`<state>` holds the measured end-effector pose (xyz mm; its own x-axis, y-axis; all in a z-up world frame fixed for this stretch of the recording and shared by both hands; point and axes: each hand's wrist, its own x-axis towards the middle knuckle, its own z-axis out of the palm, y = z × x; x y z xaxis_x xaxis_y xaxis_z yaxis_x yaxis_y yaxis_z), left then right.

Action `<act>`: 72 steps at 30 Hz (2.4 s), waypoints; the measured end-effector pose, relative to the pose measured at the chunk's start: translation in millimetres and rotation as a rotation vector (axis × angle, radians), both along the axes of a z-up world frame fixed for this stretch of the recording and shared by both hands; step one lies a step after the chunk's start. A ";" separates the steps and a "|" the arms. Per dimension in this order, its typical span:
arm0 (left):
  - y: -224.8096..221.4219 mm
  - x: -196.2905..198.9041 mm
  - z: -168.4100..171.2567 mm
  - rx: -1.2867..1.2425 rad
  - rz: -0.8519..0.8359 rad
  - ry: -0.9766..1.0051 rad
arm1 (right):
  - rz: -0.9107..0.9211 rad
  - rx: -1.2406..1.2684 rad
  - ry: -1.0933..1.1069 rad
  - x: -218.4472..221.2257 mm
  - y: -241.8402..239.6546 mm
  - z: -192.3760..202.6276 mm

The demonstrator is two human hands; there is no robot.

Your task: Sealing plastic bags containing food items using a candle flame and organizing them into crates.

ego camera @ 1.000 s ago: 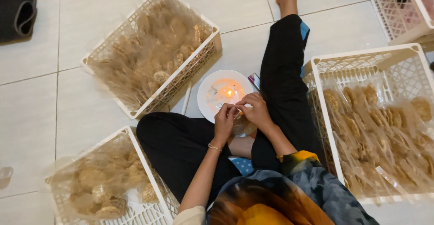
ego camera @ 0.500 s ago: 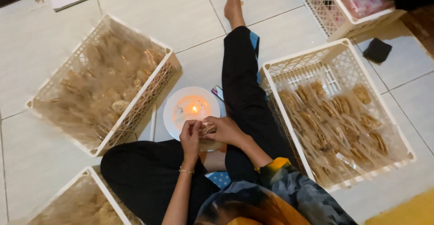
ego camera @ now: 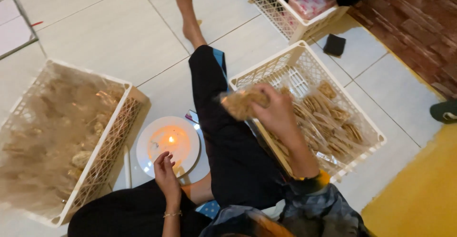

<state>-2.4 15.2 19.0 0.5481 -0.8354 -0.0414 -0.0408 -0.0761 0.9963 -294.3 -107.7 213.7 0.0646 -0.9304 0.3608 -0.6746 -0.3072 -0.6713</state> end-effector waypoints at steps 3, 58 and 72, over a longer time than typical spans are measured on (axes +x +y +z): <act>-4.3 -1.4 -7.3 0.051 0.025 -0.032 | -0.292 -0.006 0.045 -54.7 -16.1 29.1; 32.8 -252.4 120.1 0.359 -1.463 -0.156 | -0.174 1.112 0.435 -178.7 -83.6 -93.0; 3.6 -235.2 252.2 0.238 -1.267 1.035 | 0.582 0.541 -0.009 -134.2 -22.2 37.4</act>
<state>-237.5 18.8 271.2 -0.7732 -0.6234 -0.1167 0.4396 -0.6593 0.6100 -428.5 -129.9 251.1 0.5937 -0.7944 -0.1285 -0.4995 -0.2385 -0.8328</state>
